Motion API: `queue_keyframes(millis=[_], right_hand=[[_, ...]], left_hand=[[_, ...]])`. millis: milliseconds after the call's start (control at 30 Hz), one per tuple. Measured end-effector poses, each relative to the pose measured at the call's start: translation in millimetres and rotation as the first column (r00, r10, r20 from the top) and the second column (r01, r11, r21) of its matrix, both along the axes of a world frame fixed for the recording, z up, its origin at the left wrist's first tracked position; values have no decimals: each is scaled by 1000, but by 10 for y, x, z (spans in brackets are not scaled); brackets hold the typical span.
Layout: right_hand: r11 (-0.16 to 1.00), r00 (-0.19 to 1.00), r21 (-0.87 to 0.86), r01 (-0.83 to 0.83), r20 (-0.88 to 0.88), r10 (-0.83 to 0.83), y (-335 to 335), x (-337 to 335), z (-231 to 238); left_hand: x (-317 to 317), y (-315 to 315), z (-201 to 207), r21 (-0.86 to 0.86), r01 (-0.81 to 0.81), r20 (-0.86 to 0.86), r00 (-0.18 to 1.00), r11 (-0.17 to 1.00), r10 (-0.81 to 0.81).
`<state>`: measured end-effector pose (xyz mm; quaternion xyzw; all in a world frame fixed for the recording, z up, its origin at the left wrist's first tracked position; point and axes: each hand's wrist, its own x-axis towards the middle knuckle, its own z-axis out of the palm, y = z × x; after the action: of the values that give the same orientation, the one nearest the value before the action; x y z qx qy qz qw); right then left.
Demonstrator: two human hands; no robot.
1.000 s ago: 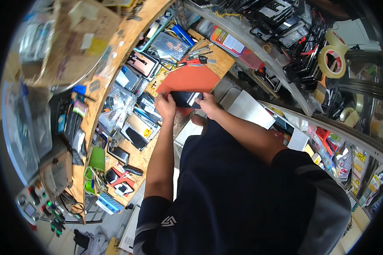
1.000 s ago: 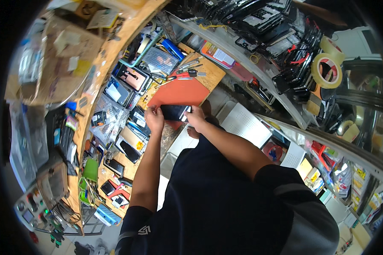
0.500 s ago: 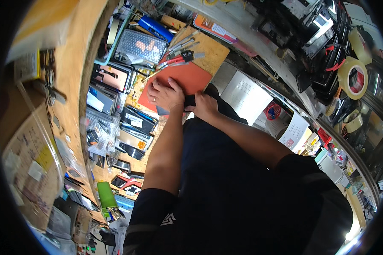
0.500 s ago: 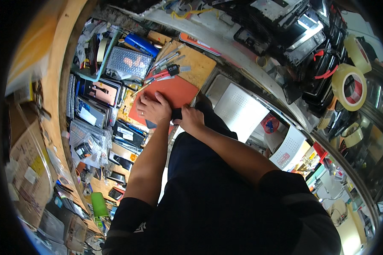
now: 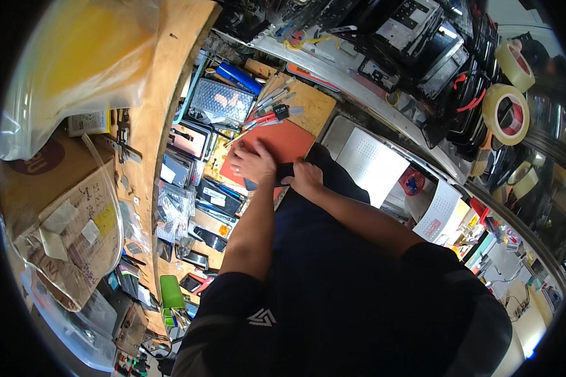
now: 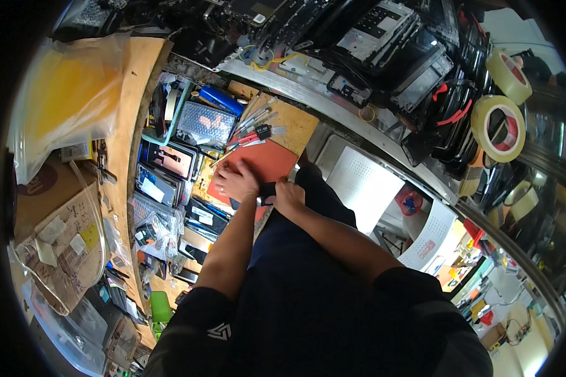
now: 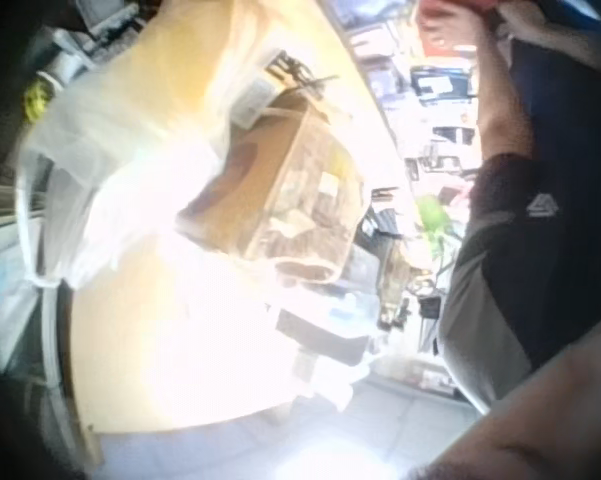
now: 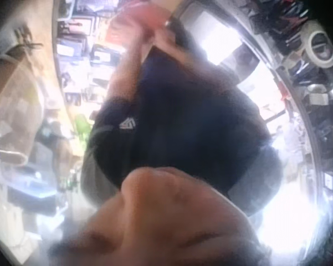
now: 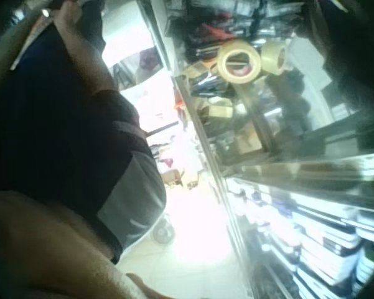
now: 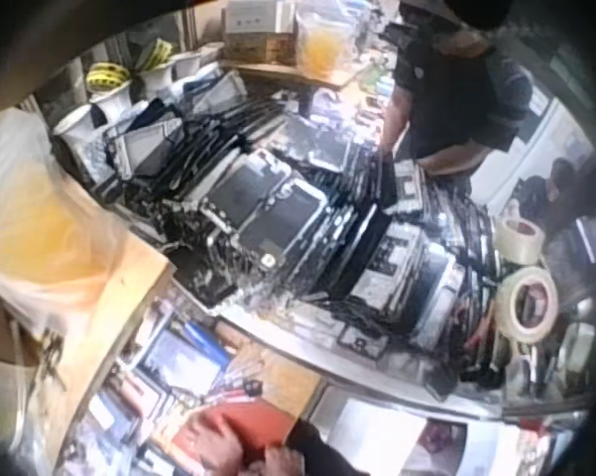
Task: The person repeatedly picks up a black smartphone, turns it over to inspect both sides, and places it back on the workbench. The person also briefly handles a small black rectangular component and a red mat on the cluttered workbench.
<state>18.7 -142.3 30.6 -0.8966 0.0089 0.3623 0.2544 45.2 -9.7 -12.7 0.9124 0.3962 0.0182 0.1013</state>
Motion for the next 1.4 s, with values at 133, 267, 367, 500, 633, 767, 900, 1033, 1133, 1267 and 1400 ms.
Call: queue_keyframes(millis=[133,267,367,500,633,767,900,1033,1133,1267,1400], right_hand=[[1000,999,-22,22,-24,-22,28,18,2],[998,997,-20,-57,-54,56,3,107,120],[979,979,58,-194,-51,197,88,145,217],[886,922,382,-262,-172,347,354,167,-23],[827,912,562,7,-342,224,570,251,-270],[870,952,455,188,-303,-48,820,132,-396],[930,965,316,189,-237,-116,910,75,-370],[948,944,194,253,-262,-198,901,76,-296],[943,938,191,273,-273,-216,899,51,-227],[963,971,219,157,-211,-111,857,227,-425],[961,997,270,-62,-23,71,886,281,-23]], left_hand=[[101,457,55,-37,-198,-2,980,980,198],[-51,113,-172,125,-79,22,997,989,77],[-111,122,-208,117,-48,42,998,992,43],[-115,179,-41,70,-17,-42,999,997,20],[-151,739,-28,-72,143,229,966,987,-123],[-206,717,-30,-33,303,129,946,952,-297],[-332,676,-148,7,274,109,956,962,-273],[-369,635,-303,69,284,131,948,956,-291],[-299,603,-228,30,278,158,947,960,-279],[-307,597,-201,126,240,187,947,963,-261],[-246,1052,-91,-487,248,391,919,838,-44]])
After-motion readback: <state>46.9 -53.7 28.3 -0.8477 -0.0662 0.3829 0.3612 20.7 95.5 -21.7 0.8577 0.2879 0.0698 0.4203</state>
